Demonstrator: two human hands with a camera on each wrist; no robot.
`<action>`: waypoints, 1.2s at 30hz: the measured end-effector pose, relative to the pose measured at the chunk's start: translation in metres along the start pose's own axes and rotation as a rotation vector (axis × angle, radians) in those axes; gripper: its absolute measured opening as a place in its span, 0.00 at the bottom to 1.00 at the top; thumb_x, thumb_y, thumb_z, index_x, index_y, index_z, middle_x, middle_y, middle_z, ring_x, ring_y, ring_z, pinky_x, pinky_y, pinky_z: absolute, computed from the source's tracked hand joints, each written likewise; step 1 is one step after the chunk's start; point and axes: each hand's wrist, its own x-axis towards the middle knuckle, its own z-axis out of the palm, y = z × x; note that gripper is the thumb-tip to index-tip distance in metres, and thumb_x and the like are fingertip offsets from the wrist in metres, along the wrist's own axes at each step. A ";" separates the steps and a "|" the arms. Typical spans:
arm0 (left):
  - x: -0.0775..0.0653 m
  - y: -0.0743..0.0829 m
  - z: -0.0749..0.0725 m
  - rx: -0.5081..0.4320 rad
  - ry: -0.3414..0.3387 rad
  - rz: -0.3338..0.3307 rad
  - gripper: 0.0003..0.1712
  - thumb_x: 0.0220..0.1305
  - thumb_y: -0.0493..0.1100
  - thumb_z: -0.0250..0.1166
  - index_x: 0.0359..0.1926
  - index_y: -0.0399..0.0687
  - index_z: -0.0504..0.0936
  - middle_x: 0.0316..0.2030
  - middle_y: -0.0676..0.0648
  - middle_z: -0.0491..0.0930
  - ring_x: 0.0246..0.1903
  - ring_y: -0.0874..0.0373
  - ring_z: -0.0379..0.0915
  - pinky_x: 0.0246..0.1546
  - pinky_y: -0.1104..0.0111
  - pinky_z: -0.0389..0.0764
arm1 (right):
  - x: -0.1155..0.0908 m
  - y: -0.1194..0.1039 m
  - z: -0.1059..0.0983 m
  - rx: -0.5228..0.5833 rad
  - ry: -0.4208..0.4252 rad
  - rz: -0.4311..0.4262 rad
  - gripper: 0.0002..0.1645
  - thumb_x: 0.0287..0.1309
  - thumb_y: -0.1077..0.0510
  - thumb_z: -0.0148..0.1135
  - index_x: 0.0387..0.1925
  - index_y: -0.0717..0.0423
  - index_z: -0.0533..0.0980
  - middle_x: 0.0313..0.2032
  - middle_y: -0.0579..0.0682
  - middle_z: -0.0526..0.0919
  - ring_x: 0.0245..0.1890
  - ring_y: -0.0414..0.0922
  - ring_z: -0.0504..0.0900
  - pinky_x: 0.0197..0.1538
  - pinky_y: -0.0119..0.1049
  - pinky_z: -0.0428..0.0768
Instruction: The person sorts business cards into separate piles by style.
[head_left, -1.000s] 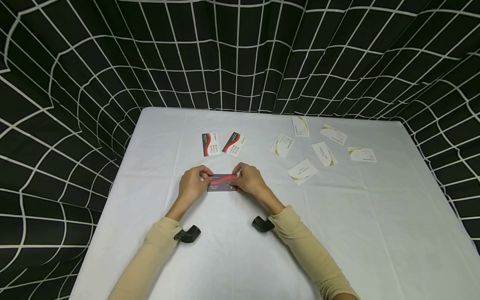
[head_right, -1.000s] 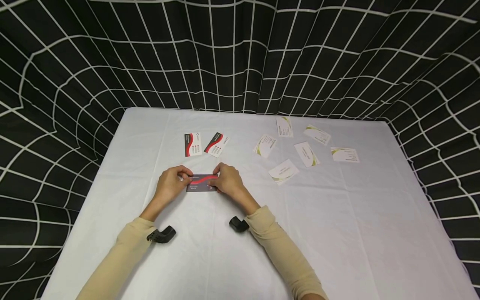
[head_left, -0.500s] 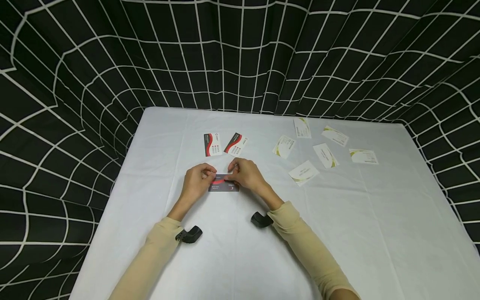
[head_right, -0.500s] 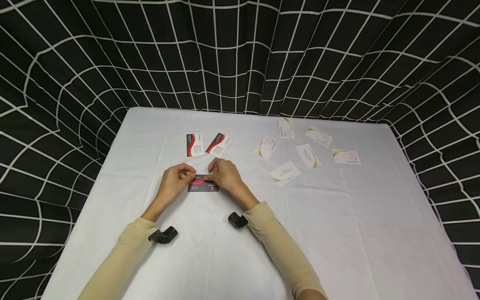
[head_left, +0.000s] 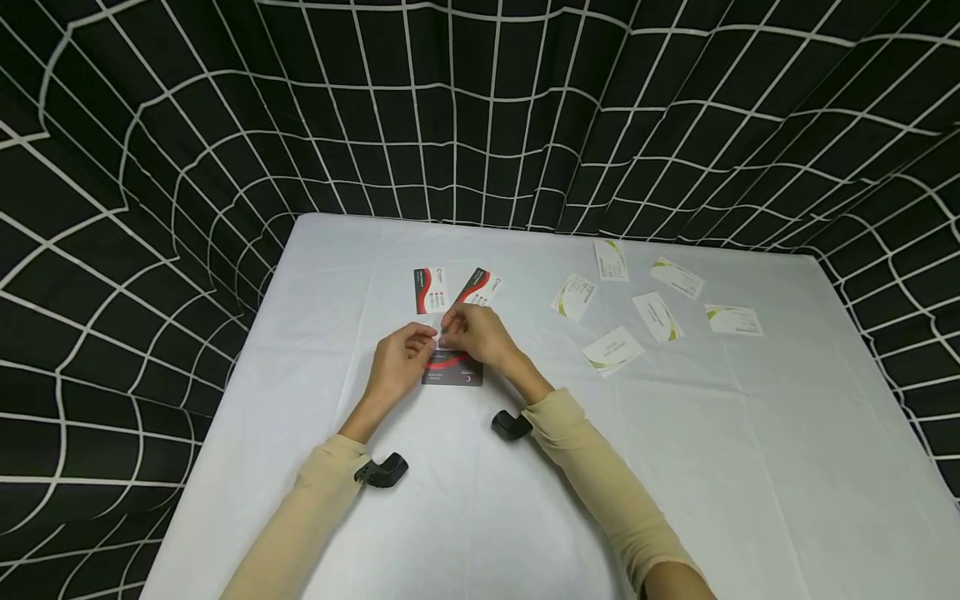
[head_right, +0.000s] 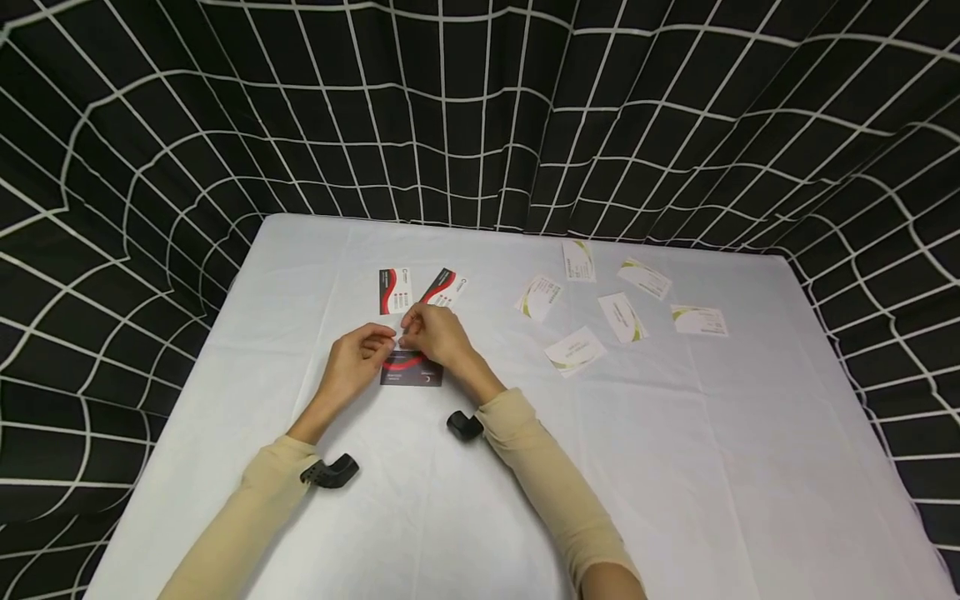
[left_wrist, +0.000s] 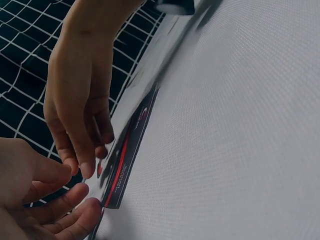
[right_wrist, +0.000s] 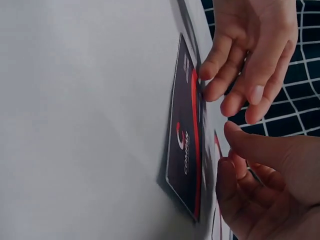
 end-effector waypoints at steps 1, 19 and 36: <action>0.000 0.000 0.000 -0.002 0.003 -0.001 0.07 0.58 0.34 0.59 0.38 0.41 0.80 0.30 0.46 0.80 0.30 0.58 0.76 0.32 0.70 0.76 | 0.003 0.000 0.000 -0.005 0.001 -0.011 0.07 0.47 0.62 0.66 0.31 0.57 0.76 0.22 0.46 0.78 0.24 0.38 0.75 0.30 0.28 0.71; 0.000 -0.007 -0.004 -0.006 0.052 0.023 0.08 0.59 0.35 0.58 0.38 0.39 0.80 0.29 0.47 0.80 0.28 0.60 0.74 0.29 0.71 0.75 | 0.058 -0.001 -0.012 -0.011 -0.063 -0.054 0.20 0.45 0.63 0.68 0.43 0.60 0.76 0.39 0.53 0.80 0.42 0.45 0.76 0.47 0.33 0.71; 0.003 -0.008 -0.007 -0.013 0.080 0.016 0.07 0.58 0.34 0.59 0.38 0.39 0.81 0.29 0.48 0.80 0.28 0.60 0.73 0.29 0.72 0.75 | 0.099 -0.005 -0.011 -0.332 -0.212 -0.056 0.39 0.41 0.57 0.71 0.57 0.60 0.68 0.58 0.54 0.68 0.60 0.50 0.63 0.62 0.37 0.59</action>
